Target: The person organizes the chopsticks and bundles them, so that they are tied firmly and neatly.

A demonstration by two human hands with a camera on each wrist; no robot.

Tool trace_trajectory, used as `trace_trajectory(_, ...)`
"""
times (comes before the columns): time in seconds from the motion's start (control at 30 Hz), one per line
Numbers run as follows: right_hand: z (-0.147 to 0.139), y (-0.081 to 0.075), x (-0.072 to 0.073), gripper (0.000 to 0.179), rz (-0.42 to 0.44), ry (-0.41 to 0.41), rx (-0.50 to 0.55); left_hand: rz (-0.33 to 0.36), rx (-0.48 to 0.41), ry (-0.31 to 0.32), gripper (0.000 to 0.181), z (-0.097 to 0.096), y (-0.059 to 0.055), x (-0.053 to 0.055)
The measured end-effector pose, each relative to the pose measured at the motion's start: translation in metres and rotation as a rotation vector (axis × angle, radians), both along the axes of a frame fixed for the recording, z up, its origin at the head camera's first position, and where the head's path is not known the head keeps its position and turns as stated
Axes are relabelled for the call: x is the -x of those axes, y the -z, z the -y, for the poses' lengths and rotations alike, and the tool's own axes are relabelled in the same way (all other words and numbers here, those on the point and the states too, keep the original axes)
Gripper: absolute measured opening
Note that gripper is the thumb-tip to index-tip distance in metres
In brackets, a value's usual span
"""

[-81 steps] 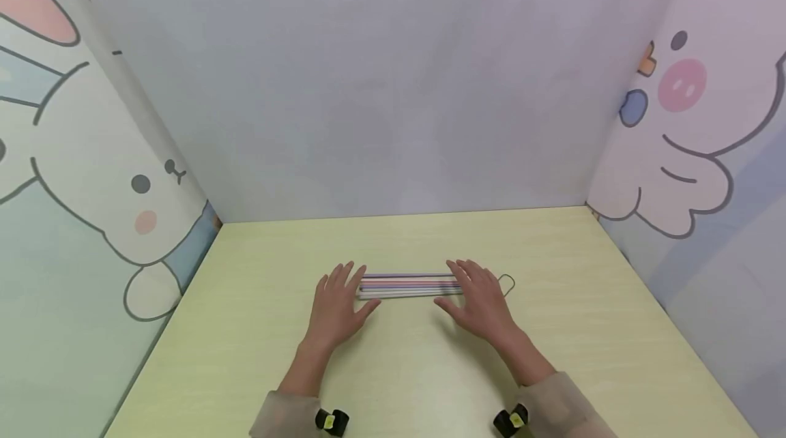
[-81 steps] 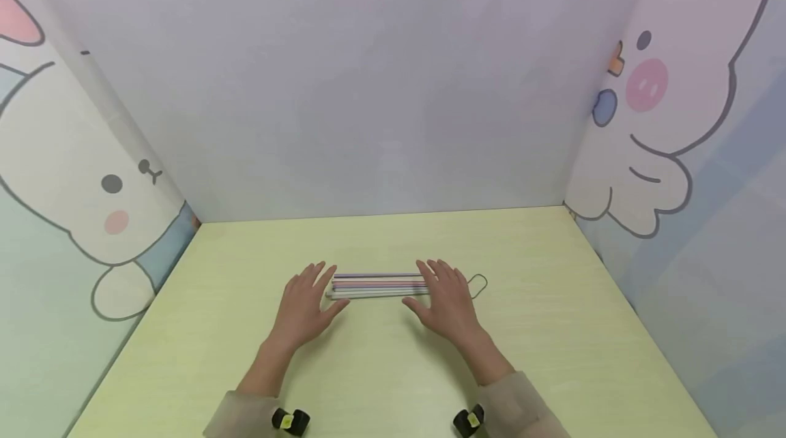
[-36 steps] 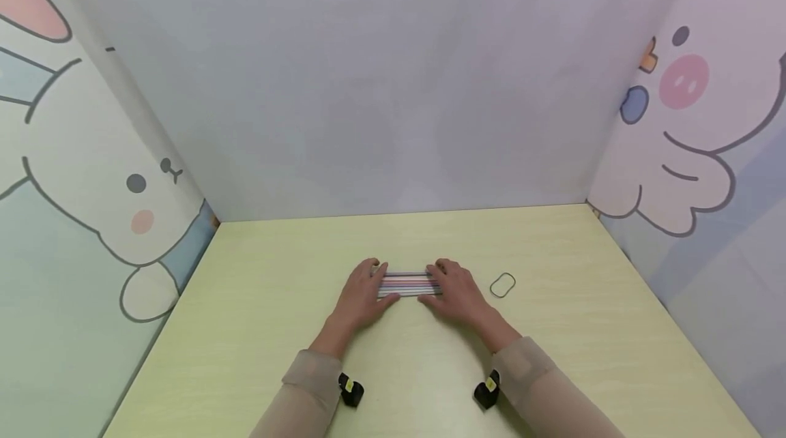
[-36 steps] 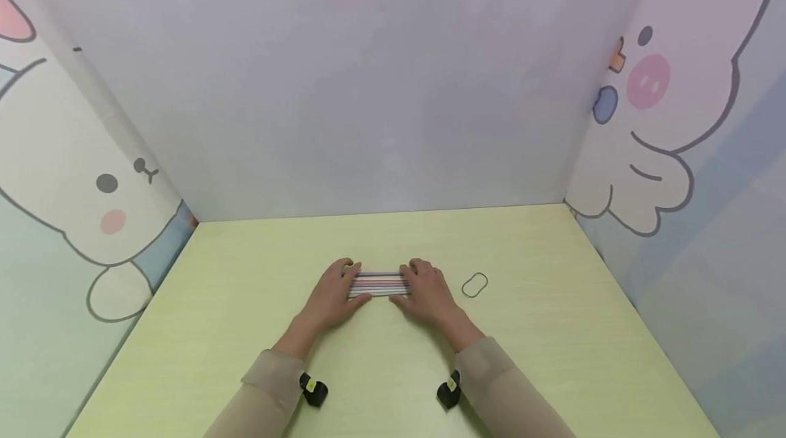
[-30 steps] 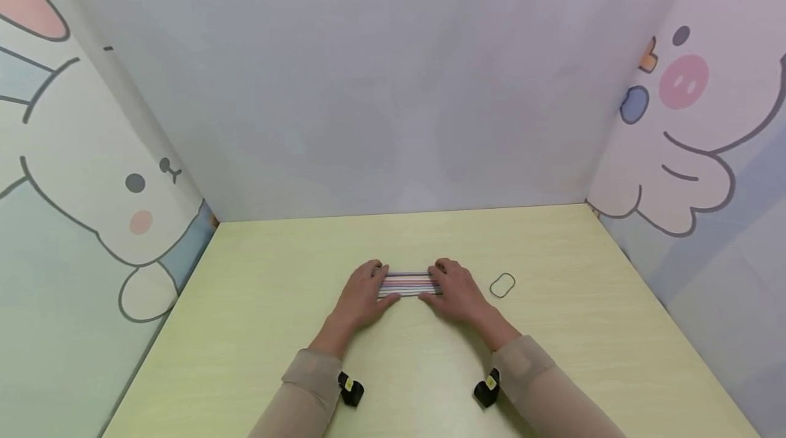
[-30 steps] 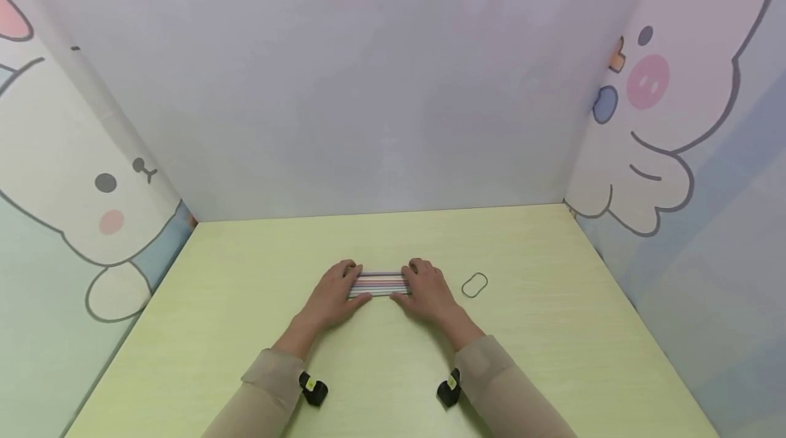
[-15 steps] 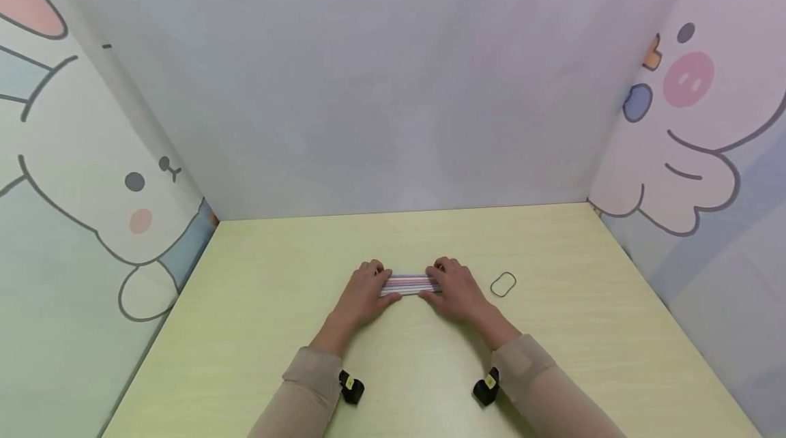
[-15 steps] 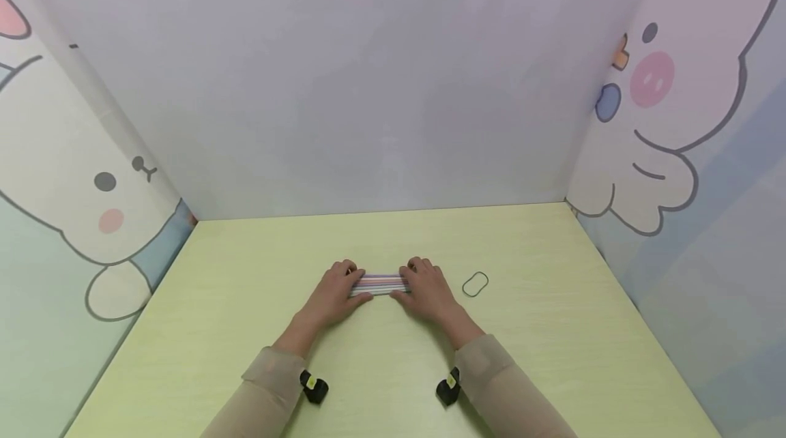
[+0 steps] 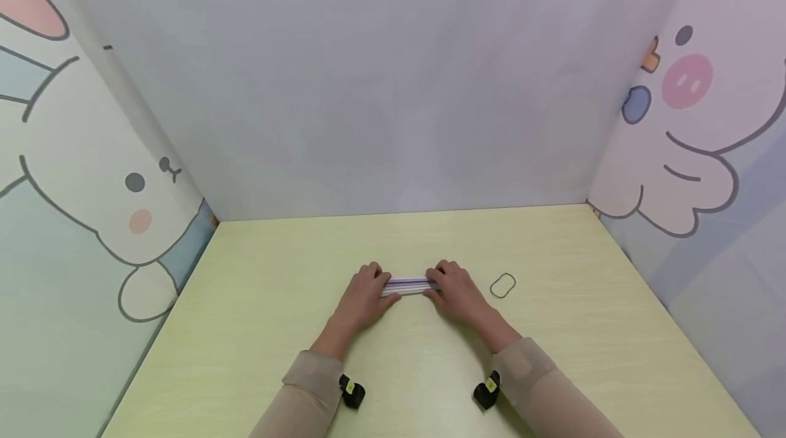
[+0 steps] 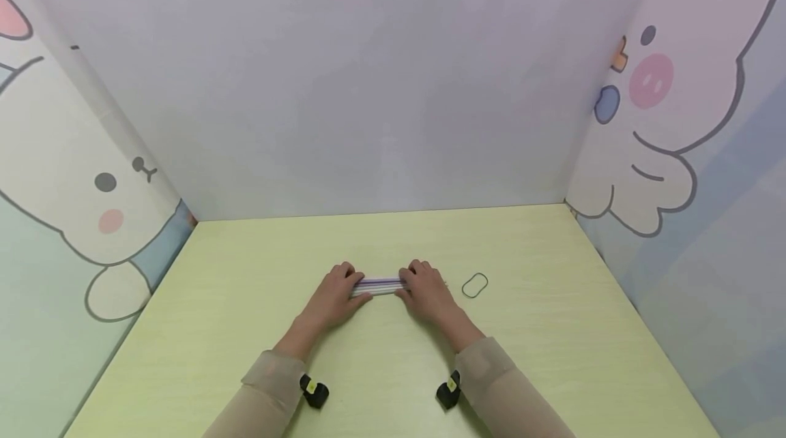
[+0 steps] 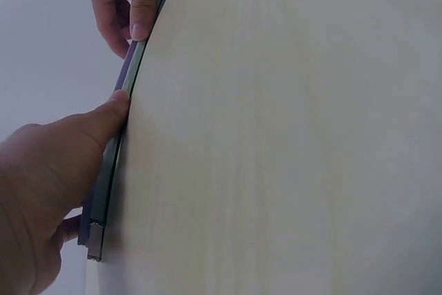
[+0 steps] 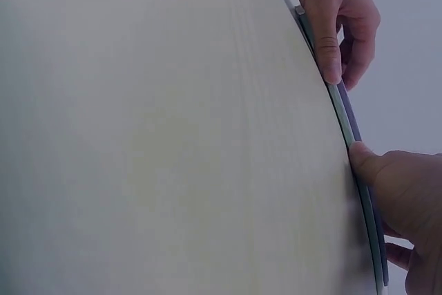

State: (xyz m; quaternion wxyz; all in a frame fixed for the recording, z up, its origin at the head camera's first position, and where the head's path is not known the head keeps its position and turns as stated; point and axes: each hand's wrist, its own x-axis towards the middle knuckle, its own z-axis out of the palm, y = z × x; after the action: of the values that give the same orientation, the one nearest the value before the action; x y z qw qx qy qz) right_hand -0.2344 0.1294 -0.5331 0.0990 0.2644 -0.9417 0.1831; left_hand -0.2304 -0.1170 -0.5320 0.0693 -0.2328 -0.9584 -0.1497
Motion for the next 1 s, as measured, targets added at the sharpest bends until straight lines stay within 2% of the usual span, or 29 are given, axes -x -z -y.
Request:
trace_trajectory(0.17, -0.0001, -0.0011, -0.0014, 0.031, 0.015, 0.008, 0.013, -0.020, 0.041, -0.012, 0.044, -0.0006, 0.0005, -0.0002)
trace_trajectory(0.6, 0.0004, -0.0020, -0.0005, 0.036, 0.029, 0.057, -0.113, -0.058, 0.092, -0.063, 0.049, -0.0018, 0.0029, -0.0016)
trace_trajectory(0.8, -0.0003, -0.0015, -0.0007, 0.036, 0.024, 0.060, -0.130, -0.112, 0.142, -0.070, 0.050, -0.0027, 0.0018, -0.0030)
trace_trajectory(1.0, -0.0018, -0.0004, -0.0022, 0.034, 0.054, 0.063, -0.097, -0.080, 0.127, -0.079, 0.049, -0.0039, 0.0038, -0.0047)
